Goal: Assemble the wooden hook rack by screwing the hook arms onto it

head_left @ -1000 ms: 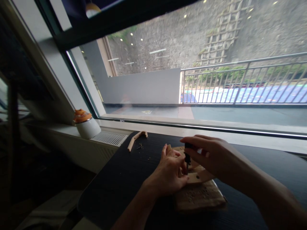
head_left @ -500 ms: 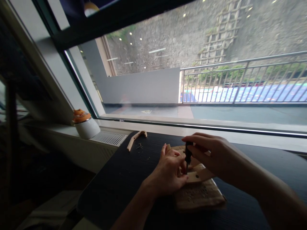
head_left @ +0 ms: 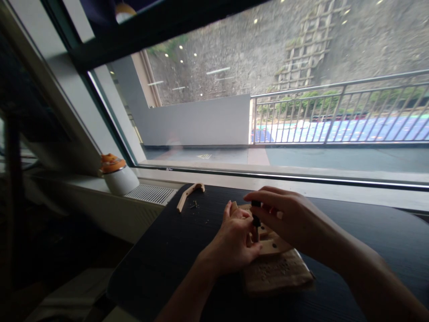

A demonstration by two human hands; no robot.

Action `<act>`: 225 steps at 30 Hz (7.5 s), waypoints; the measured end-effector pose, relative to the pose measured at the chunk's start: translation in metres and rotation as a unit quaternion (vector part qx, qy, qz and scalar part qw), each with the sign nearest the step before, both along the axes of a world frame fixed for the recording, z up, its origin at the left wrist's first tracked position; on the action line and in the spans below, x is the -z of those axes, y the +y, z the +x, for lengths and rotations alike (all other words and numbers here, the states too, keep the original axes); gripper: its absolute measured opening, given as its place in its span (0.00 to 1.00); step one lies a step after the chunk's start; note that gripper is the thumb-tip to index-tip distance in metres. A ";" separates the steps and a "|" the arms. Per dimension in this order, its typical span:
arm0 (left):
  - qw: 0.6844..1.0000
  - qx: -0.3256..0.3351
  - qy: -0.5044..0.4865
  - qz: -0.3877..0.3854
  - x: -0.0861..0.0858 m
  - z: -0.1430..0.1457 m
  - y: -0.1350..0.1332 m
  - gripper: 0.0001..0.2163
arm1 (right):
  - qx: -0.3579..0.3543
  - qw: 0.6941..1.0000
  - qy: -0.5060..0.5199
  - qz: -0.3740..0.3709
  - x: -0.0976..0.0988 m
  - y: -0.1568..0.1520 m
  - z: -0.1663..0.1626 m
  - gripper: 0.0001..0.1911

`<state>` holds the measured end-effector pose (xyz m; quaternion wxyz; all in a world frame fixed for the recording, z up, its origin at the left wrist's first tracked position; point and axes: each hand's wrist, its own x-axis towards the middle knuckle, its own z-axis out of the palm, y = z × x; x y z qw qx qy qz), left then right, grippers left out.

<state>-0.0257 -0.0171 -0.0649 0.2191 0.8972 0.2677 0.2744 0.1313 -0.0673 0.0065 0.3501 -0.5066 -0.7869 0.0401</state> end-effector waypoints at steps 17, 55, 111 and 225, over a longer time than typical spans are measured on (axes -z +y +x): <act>1.000 0.000 0.005 -0.011 0.001 -0.001 0.000 0.04 | 0.040 0.999 -0.012 -0.014 -0.003 -0.004 0.002 0.12; 0.999 0.041 0.022 0.017 -0.017 -0.017 -0.001 0.15 | 0.059 0.997 -0.026 -0.037 0.001 0.003 0.001 0.12; 0.941 -0.268 -0.205 -0.029 0.084 -0.002 -0.076 0.39 | 0.025 0.998 -0.024 -0.046 0.003 0.002 0.005 0.12; 0.943 -0.239 -0.232 0.003 0.060 0.026 -0.052 0.17 | 0.022 0.999 -0.026 -0.033 -0.006 -0.006 0.013 0.15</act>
